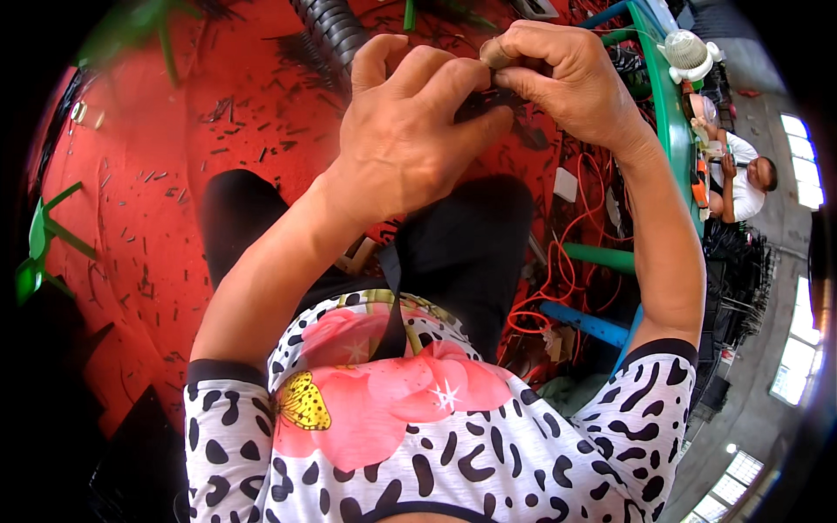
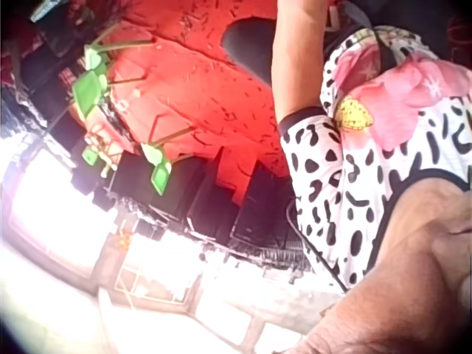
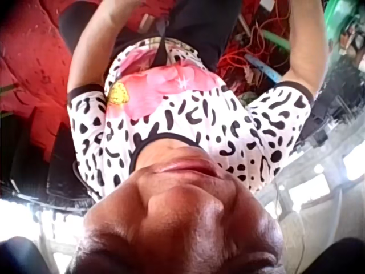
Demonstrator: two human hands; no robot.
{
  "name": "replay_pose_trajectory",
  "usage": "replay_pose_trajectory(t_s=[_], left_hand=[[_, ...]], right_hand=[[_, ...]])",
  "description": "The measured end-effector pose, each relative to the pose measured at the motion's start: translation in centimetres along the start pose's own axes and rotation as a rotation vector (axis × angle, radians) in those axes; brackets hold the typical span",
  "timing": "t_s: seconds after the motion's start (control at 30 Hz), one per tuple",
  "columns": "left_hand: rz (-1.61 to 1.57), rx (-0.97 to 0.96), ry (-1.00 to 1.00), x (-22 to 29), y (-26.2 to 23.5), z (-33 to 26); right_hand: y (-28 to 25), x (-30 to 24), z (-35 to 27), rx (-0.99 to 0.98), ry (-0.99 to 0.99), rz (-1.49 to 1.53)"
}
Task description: The person weaves black synthetic strips around a metal furniture frame by hand and secures the ends by tucking and pulling the material tight.
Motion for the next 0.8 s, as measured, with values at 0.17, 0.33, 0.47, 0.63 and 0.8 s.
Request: replay_pose_trajectory(t_s=[0.17, 0.33, 0.47, 0.63, 0.8], left_hand=[[0.03, -0.106, 0.003, 0.3, 0.6, 0.1], [0.005, -0.045, 0.062, -0.9, 1.2, 0.1], [-0.022, -0.087, 0.029, -1.4, 1.0, 0.5], [-0.034, -0.117, 0.014, -1.9, 0.9, 1.1], [-0.175, -0.17, -0.029, -1.8, -0.1, 2.3]], right_hand=[[-0.7, 0.5, 0.7, -0.219, 0.136, 0.099], [-0.6, -0.4, 1.1, -0.102, 0.425, 0.206], [0.3, 0.3, 0.4, 0.129, 0.322, 0.237], [1.6, 1.1, -1.2, 0.443, 0.208, 0.126], [2.0, 0.7, -1.5, 0.55, -0.063, -0.071]])
Point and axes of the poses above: each hand's wrist, its own z-axis towards the middle knuckle, its own y-axis out of the palm, x = y × z, the point moved 5 cm from there along z, towards the middle knuckle, and after that the axes turned 9 degrees about -x, right-handed, at the moved point
